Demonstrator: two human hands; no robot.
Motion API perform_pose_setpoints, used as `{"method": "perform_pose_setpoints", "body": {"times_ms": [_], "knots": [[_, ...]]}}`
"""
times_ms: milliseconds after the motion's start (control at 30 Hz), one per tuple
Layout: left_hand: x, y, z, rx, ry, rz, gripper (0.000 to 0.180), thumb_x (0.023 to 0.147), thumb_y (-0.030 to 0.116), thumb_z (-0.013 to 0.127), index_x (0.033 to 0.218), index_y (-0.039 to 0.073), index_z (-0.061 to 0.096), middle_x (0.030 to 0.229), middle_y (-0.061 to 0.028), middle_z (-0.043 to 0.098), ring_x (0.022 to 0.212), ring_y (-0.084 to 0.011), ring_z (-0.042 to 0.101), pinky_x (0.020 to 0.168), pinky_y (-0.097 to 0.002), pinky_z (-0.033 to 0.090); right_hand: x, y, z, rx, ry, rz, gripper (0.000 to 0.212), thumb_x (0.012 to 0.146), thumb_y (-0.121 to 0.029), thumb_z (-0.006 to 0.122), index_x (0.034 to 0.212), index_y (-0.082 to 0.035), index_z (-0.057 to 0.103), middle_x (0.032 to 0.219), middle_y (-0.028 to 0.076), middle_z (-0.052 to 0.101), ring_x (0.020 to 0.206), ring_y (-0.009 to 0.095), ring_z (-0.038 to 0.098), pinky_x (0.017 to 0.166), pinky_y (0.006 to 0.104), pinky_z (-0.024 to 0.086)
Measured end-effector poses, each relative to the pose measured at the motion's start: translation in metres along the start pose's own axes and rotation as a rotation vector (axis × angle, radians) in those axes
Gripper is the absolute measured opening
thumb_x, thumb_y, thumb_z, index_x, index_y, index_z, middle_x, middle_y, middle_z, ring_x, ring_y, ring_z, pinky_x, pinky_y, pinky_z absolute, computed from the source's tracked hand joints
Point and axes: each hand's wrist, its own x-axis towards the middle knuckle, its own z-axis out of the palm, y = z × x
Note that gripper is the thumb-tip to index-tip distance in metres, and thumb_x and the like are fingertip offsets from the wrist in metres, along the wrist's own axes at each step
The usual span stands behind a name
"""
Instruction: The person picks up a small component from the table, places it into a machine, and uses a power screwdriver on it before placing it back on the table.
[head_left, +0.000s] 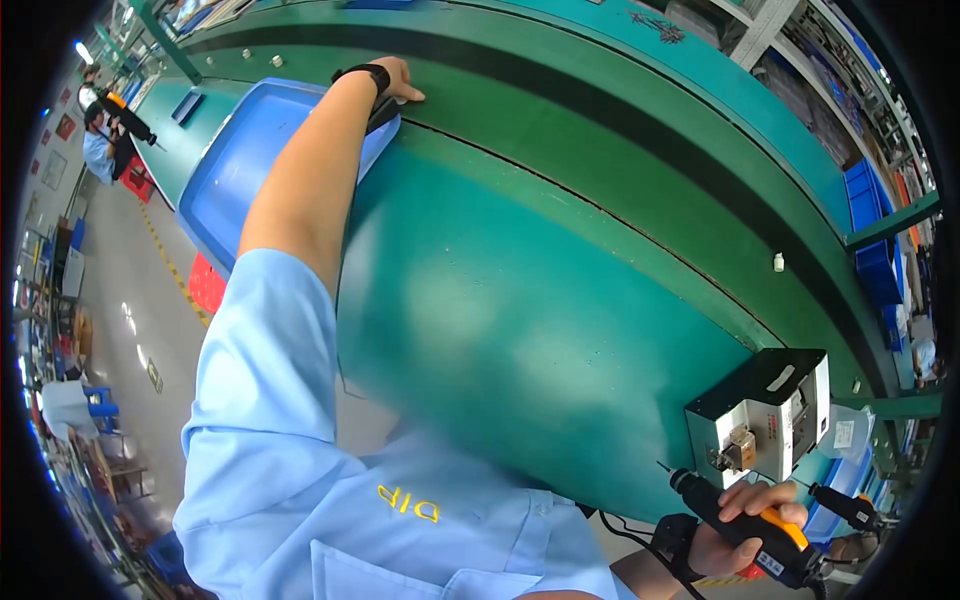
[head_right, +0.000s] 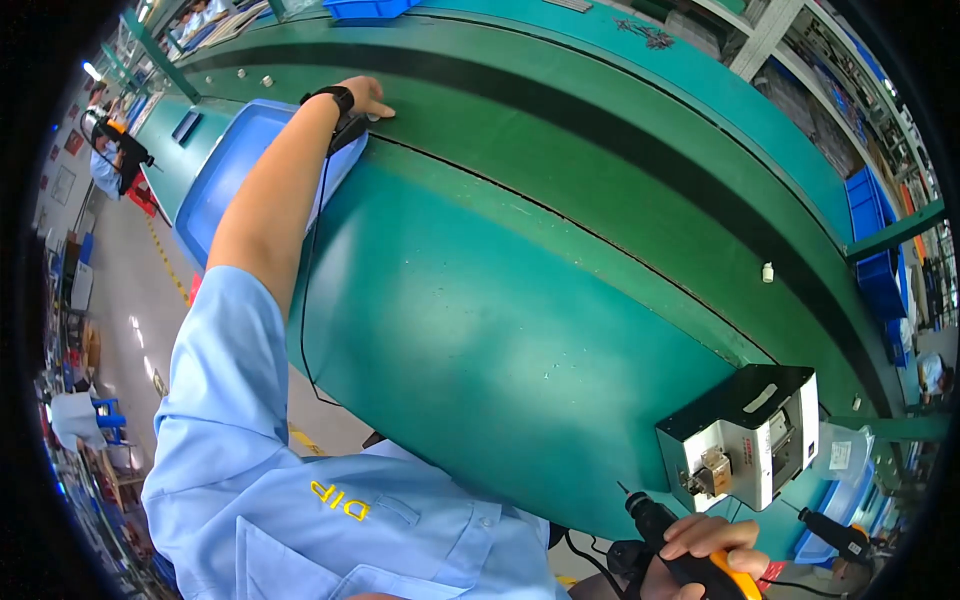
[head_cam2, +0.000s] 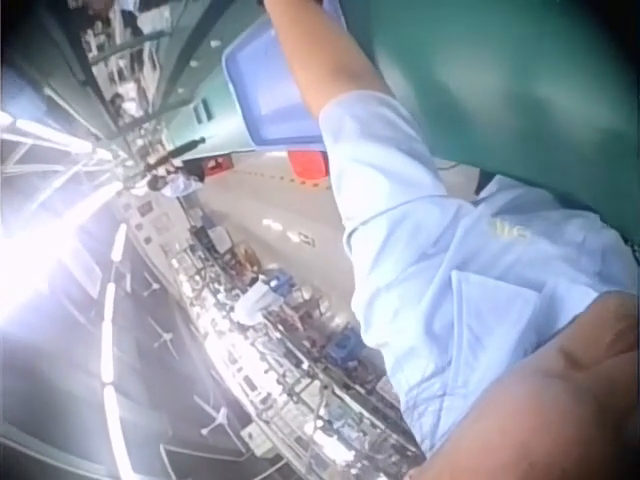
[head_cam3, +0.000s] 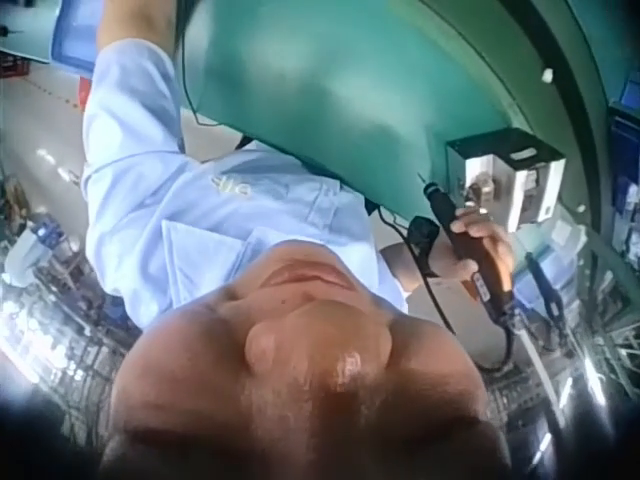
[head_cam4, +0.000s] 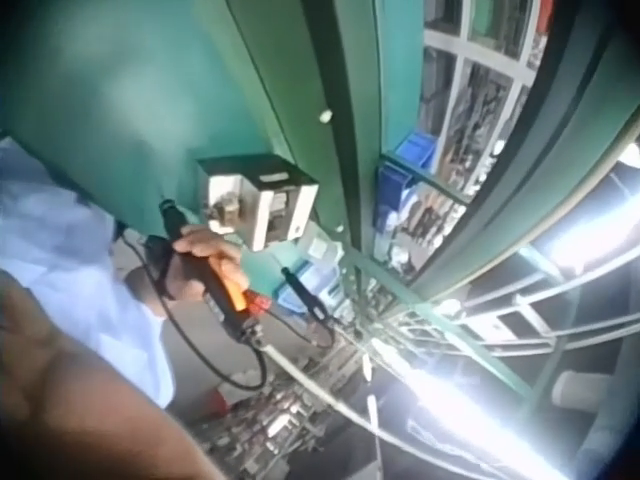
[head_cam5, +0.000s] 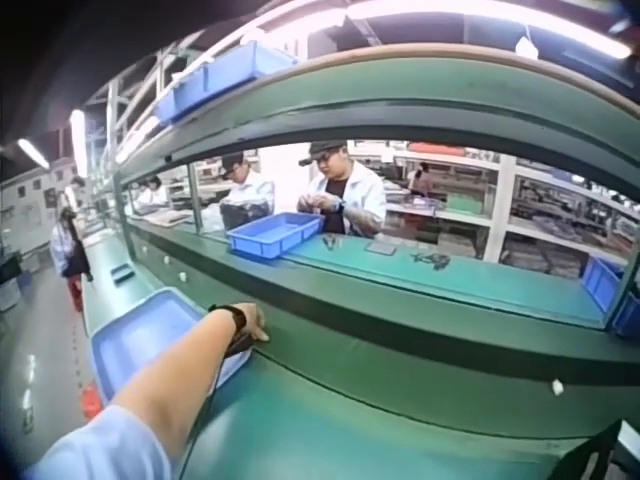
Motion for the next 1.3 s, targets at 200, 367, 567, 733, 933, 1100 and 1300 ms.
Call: {"method": "perform_pose_setpoints", "body": {"times_ms": [200,367,567,733,933,1100,1300], "knots": [[0.011,0.06,-0.009,-0.026,0.038,0.294,0.014,0.073,0.009,0.068,0.083,0.003,0.059,0.08,-0.0051,0.064,0.067,-0.0152,0.06,0.058,-0.0346,0.049,-0.002,0.007,0.014,0.074,0.069,0.152,0.056,0.081,-0.043,0.068,0.114,-0.008,0.04,0.061,0.001,0.046,0.055,0.012,0.048,0.059,0.0305,0.043],[-0.129,0.23,-0.012,-0.621,-0.024,0.872,0.018,0.074,0.005,0.067,0.091,0.003,0.061,0.08,-0.001,0.061,0.07,-0.0109,0.056,0.064,-0.0251,0.046,0.002,-0.006,-0.015,0.132,0.153,0.154,0.04,0.084,-0.032,0.065,0.108,-0.009,0.043,0.062,-0.002,0.046,0.053,0.01,0.045,0.054,0.0259,0.036],[-0.302,0.35,0.042,-0.779,-0.304,1.241,0.025,0.073,0.002,0.07,0.095,0.006,0.062,0.089,-0.0113,0.058,0.072,-0.0237,0.06,0.066,-0.0321,0.05,0.011,-0.029,-0.046,0.023,0.344,-0.171,0.031,0.088,-0.031,0.057,0.107,-0.009,0.049,0.061,-0.003,0.042,0.052,0.009,0.039,0.056,0.0262,0.032],[-0.335,0.363,0.083,-0.805,-0.398,1.179,0.025,0.074,0.001,0.071,0.097,0.006,0.062,0.087,-0.0061,0.055,0.07,-0.0137,0.054,0.061,-0.0269,0.046,0.018,-0.028,-0.067,-0.019,0.249,-0.073,0.031,0.09,-0.034,0.052,0.108,-0.008,0.05,0.061,-0.002,0.042,0.052,0.01,0.038,0.055,0.0276,0.032],[-0.342,0.36,0.091,-1.015,-0.454,1.098,0.022,0.078,0.003,0.07,0.098,0.007,0.062,0.086,-0.0071,0.053,0.067,-0.0151,0.054,0.06,-0.0287,0.048,0.027,-0.007,-0.076,-0.015,0.163,-0.03,0.037,0.09,-0.04,0.054,0.102,-0.006,0.047,0.056,0.002,0.042,0.048,0.014,0.043,0.051,0.0317,0.039],[-0.346,0.36,0.088,-1.067,-0.472,1.005,0.02,0.079,0.003,0.069,0.098,0.006,0.063,0.085,-0.0064,0.052,0.066,-0.0136,0.053,0.06,-0.0261,0.047,0.038,0.002,-0.081,0.084,-0.122,-0.026,0.033,0.092,-0.036,0.046,0.102,-0.005,0.05,0.059,-0.002,0.041,0.049,0.008,0.037,0.051,0.0257,0.032],[-0.343,0.36,0.094,-1.085,-0.509,1.0,0.02,0.078,0.003,0.07,0.097,0.004,0.064,0.084,-0.0068,0.054,0.065,-0.0143,0.055,0.06,-0.0267,0.047,0.07,0.014,-0.09,0.251,-0.19,0.195,0.034,0.094,-0.037,0.044,0.101,-0.004,0.05,0.058,-0.002,0.04,0.051,0.007,0.038,0.052,0.0254,0.033]]}}
